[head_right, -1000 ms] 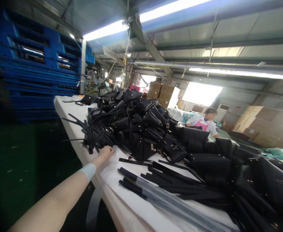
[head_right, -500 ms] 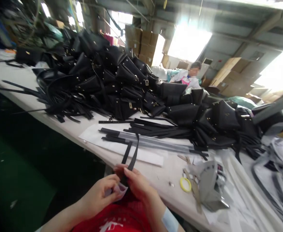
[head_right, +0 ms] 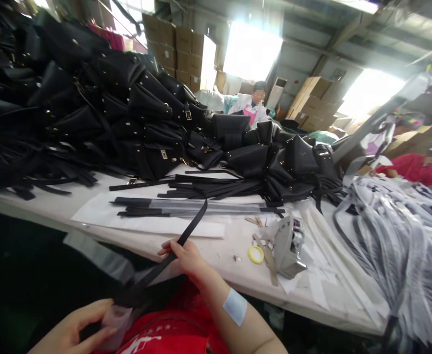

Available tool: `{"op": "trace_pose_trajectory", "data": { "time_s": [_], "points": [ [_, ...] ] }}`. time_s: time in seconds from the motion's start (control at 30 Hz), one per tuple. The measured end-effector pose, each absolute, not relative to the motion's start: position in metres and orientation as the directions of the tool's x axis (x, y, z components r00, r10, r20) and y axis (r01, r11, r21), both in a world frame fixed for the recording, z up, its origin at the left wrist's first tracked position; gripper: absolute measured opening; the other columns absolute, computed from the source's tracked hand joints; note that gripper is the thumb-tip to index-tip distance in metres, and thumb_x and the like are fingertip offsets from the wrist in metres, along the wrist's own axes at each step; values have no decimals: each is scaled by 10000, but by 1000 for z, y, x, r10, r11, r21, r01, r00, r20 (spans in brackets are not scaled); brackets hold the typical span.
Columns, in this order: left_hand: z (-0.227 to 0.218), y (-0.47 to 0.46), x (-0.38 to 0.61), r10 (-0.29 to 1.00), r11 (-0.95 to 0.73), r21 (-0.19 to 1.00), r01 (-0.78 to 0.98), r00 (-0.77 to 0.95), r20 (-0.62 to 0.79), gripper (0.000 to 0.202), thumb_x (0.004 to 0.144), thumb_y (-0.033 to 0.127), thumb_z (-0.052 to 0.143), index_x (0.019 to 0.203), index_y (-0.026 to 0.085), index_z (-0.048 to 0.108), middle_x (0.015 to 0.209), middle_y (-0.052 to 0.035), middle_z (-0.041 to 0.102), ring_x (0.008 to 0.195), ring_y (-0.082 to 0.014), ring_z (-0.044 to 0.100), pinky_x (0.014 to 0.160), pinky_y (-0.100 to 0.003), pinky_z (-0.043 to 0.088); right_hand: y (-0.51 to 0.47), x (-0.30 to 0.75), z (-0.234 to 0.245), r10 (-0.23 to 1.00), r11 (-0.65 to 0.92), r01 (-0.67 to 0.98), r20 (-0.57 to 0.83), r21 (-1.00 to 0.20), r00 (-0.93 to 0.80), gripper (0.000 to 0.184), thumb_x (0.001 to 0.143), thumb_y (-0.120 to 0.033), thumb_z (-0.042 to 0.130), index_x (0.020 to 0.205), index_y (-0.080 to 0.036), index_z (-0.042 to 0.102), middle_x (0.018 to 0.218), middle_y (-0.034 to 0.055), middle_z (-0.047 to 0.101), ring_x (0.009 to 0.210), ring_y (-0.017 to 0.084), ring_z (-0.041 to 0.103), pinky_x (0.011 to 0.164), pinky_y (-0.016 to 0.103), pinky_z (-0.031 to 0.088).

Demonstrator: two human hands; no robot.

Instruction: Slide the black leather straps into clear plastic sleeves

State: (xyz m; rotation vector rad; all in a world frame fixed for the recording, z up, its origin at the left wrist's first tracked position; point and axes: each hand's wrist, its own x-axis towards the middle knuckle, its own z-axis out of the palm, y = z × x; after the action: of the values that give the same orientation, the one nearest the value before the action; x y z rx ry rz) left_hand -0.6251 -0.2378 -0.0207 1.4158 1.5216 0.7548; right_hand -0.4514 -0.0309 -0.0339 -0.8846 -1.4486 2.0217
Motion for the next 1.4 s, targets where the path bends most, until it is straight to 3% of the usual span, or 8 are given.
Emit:
{"op": "trace_pose_trajectory", "data": {
  "time_s": [0.1, 0.4, 0.6, 0.7, 0.87, 1.1, 1.27, 1.4],
  "points": [
    [-26, -241, -637, 972, 187, 872, 453, 44, -231, 327, 847, 522, 605, 764, 232, 731, 810, -28, 702, 790, -219, 634, 763, -266, 528, -21, -446, -36, 785, -230, 0, -186, -973, -591, 530, 709, -687, 687, 832, -173, 722, 772, 85, 751, 759, 213, 673, 736, 341, 515],
    [-7, -246, -625, 976, 157, 835, 527, 44, -212, 334, 906, 456, 551, 730, 202, 677, 802, -11, 638, 767, -174, 612, 728, -225, 469, 13, -416, -24, 901, -366, -294, -257, -883, -349, 334, 755, -481, 723, 854, -162, 728, 733, 53, 727, 704, 156, 643, 630, 247, 473],
    [-6, -233, -613, 990, 140, 882, 450, -45, -134, 330, 890, 449, 573, 704, 187, 648, 812, -25, 649, 791, -188, 613, 757, -261, 482, -46, -428, -19, 602, -367, -45, -201, -929, -773, 382, 787, -475, 727, 1069, -218, 732, 953, 45, 738, 816, 157, 651, 689, 249, 496],
    [-3, -224, -609, 996, 84, 899, 429, -52, -68, 293, 882, 431, 587, 755, 186, 687, 839, -41, 673, 821, -199, 622, 793, -282, 499, -73, -443, -20, 465, -269, 61, -185, -961, -866, 409, 786, -548, 697, 1013, -213, 754, 907, 32, 730, 728, 139, 623, 649, 251, 497],
    [-3, -223, -610, 995, 74, 905, 418, -87, -41, 280, 891, 405, 588, 758, 179, 688, 845, -44, 673, 825, -198, 619, 796, -288, 499, -60, -446, -20, 673, -294, -22, -190, -956, -715, 470, 763, -605, 693, 940, -173, 747, 643, 4, 659, 568, 108, 583, 569, 232, 462],
    [1, -216, -607, 999, 4, 912, 410, -50, 18, 243, 902, 348, 594, 750, 191, 699, 908, -37, 681, 874, -189, 642, 844, -281, 488, -66, -438, -8, 579, -176, 79, -168, -981, -798, 429, 799, -553, 686, 1000, -177, 735, 748, 30, 716, 657, 160, 676, 622, 277, 527],
    [-3, -219, -622, 980, 32, 863, 504, -184, 72, 250, 866, 390, 634, 708, 206, 691, 1228, -65, 650, 1114, -242, 612, 1032, -348, 449, -57, -430, 3, 764, -108, 33, -104, -994, -637, 448, 809, -586, 663, 965, -170, 725, 759, 61, 733, 676, 195, 691, 668, 331, 561],
    [-13, -223, -633, 977, 105, 835, 540, -214, 15, 291, 839, 436, 647, 662, 205, 649, 1206, -69, 671, 1083, -255, 631, 1003, -361, 477, -44, -423, 15, 849, -30, 4, -28, -1000, -528, 450, 815, -599, 648, 937, -171, 717, 693, 54, 725, 638, 199, 682, 641, 339, 553]
  ]
}}
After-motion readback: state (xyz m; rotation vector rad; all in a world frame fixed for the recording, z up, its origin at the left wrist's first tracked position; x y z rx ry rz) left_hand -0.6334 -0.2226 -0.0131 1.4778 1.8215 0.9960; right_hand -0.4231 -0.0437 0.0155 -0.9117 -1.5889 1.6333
